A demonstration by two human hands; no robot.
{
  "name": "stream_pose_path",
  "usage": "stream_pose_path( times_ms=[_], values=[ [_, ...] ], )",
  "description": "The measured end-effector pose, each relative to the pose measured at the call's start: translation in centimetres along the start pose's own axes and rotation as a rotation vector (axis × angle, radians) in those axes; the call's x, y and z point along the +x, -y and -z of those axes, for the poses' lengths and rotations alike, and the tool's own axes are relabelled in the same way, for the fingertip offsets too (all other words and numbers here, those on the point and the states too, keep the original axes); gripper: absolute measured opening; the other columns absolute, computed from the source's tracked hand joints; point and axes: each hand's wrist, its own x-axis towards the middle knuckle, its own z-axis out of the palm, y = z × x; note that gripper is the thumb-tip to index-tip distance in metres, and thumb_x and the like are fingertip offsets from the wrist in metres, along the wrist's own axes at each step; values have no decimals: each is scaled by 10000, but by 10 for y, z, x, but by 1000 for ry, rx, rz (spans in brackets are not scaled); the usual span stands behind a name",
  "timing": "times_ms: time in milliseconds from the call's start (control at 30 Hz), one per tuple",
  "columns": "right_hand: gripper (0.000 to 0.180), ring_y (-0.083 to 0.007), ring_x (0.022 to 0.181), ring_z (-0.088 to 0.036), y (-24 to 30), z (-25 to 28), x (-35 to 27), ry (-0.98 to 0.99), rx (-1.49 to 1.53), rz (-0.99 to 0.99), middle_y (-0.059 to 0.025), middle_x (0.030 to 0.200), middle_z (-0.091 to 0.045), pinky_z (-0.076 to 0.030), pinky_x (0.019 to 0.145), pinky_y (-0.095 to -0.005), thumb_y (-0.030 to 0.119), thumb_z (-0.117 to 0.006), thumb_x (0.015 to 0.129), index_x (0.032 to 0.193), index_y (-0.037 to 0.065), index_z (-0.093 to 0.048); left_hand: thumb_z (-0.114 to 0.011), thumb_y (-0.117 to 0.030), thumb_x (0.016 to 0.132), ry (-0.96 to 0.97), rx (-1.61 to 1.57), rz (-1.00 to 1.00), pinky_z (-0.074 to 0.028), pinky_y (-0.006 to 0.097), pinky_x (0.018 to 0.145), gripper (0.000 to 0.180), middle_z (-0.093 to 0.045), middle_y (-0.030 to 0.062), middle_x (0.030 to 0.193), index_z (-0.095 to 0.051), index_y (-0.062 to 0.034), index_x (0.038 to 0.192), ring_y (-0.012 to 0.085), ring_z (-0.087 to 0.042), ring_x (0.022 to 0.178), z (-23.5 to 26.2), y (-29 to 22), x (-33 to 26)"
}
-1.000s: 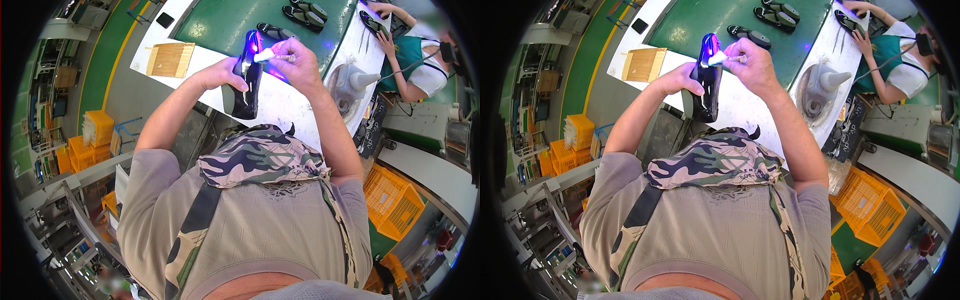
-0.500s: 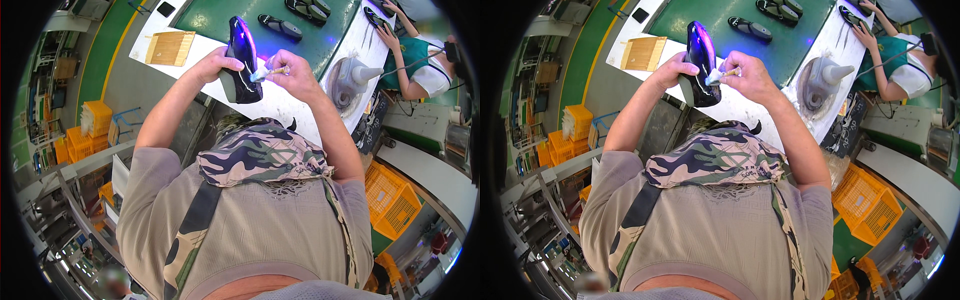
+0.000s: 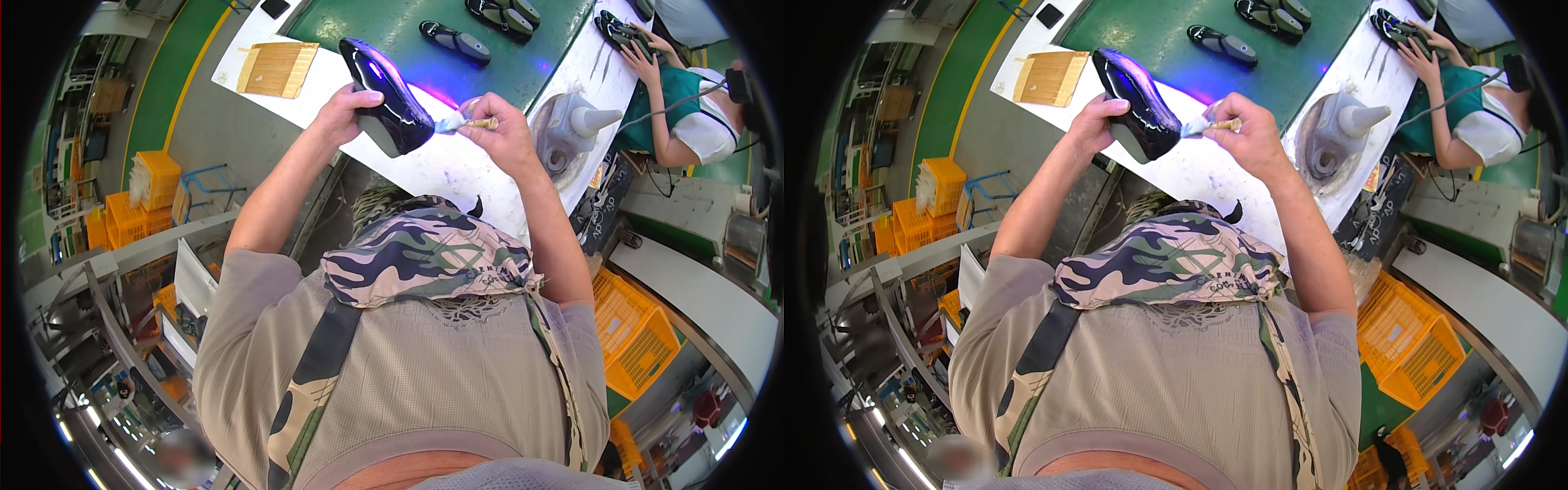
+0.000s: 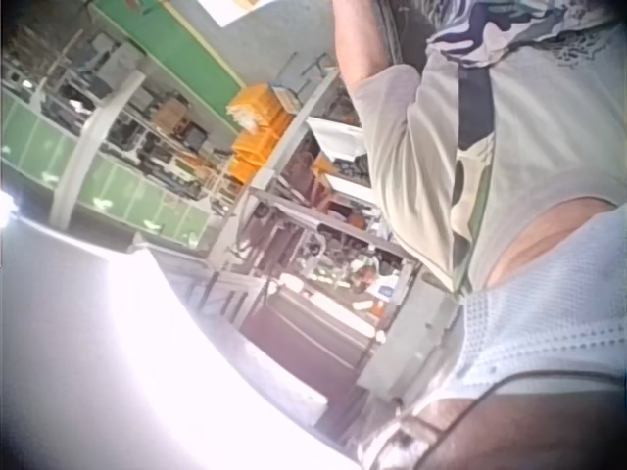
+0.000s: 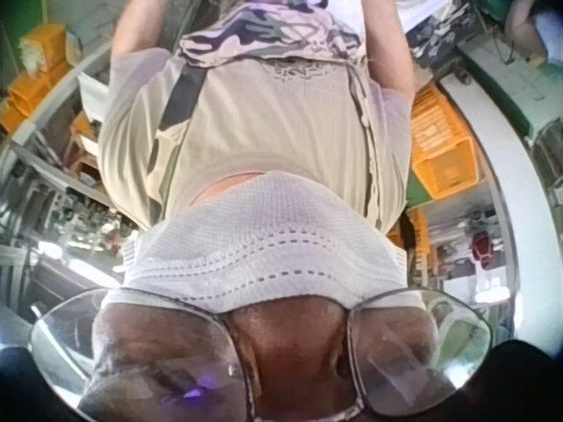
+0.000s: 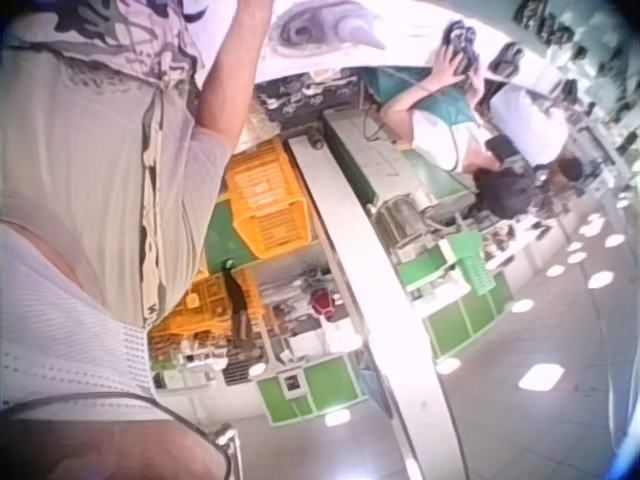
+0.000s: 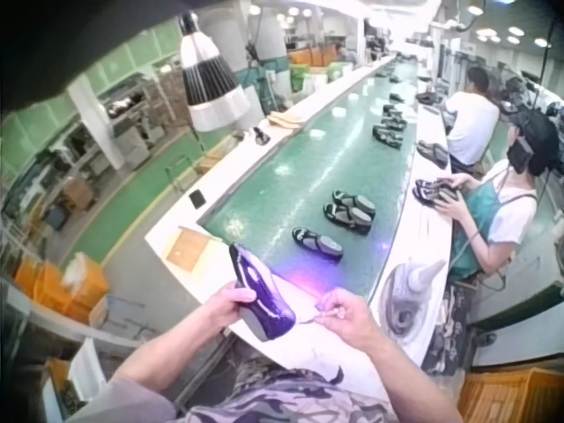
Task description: Applying liquid to shoe soles using a brush and inspecting them under UV light on an industrial assembly line.
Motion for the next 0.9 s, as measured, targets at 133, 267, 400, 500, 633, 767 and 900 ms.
stream_pose_path(
  times_ms=[133, 267, 400, 500, 633, 767, 900],
  values=[
    [234, -104, 790, -552, -19, 3, 4, -81, 57, -114, -41, 856, -616, -468, 704, -261, -19, -733, 764, 783, 44, -508, -686, -124, 784, -22, -143, -68, -480, 419, 998, 493, -655, 148, 1121, -533, 26, 1228, 280, -643, 1045, 0, 15, -6],
    [222, -103, 800, -557, -21, -5, 8, -117, 315, -246, -21, 863, -580, -470, 692, -242, -7, -747, 781, 821, 52, -537, -704, -113, 766, -71, -213, -178, -499, 379, 957, 454, -664, 126, 1068, -558, 26, 1173, 251, -652, 994, -15, 22, -17],
    [214, -98, 695, -566, -25, -14, 10, -129, 421, -286, -21, 789, -579, -481, 616, -253, -16, -748, 767, 864, 31, -563, -700, -100, 753, -200, -91, -335, -495, 365, 937, 441, -655, 109, 1055, -561, 23, 1153, 229, -634, 985, -16, 29, -28],
    [219, -100, 692, -560, -14, -30, 8, -138, 407, -326, -14, 784, -579, -471, 608, -251, -31, -749, 753, 863, 28, -568, -737, -101, 717, -301, 75, -439, -491, 334, 919, 441, -667, 101, 1033, -588, 25, 1112, 206, -635, 959, -15, 33, -41],
    [193, -123, 690, -576, -33, -44, 7, -156, 425, -412, -33, 808, -606, -476, 604, -250, -3, -736, 767, 902, 20, -599, -766, -51, 689, -379, 182, -551, -476, 338, 941, 521, -662, 81, 1052, -574, -1, 1171, 194, -622, 989, -13, 43, -56],
    [199, -202, 723, -627, -19, -67, 12, -132, 532, -425, -97, 887, -616, -538, 620, -343, -18, -663, 823, 975, 16, -538, -807, -76, 684, -371, 125, -625, -464, 332, 945, 576, -638, 60, 1065, -535, -21, 1189, 171, -591, 1006, 10, 49, -84],
    [121, -201, 737, -623, -34, -96, 20, -67, 542, -479, -94, 850, -629, -512, 641, -328, 16, -633, 867, 912, 37, -523, -817, -88, 665, -566, 188, -683, -447, 324, 948, 605, -618, 52, 1064, -526, -17, 1191, 170, -574, 1011, 56, 54, -137]
  ],
)
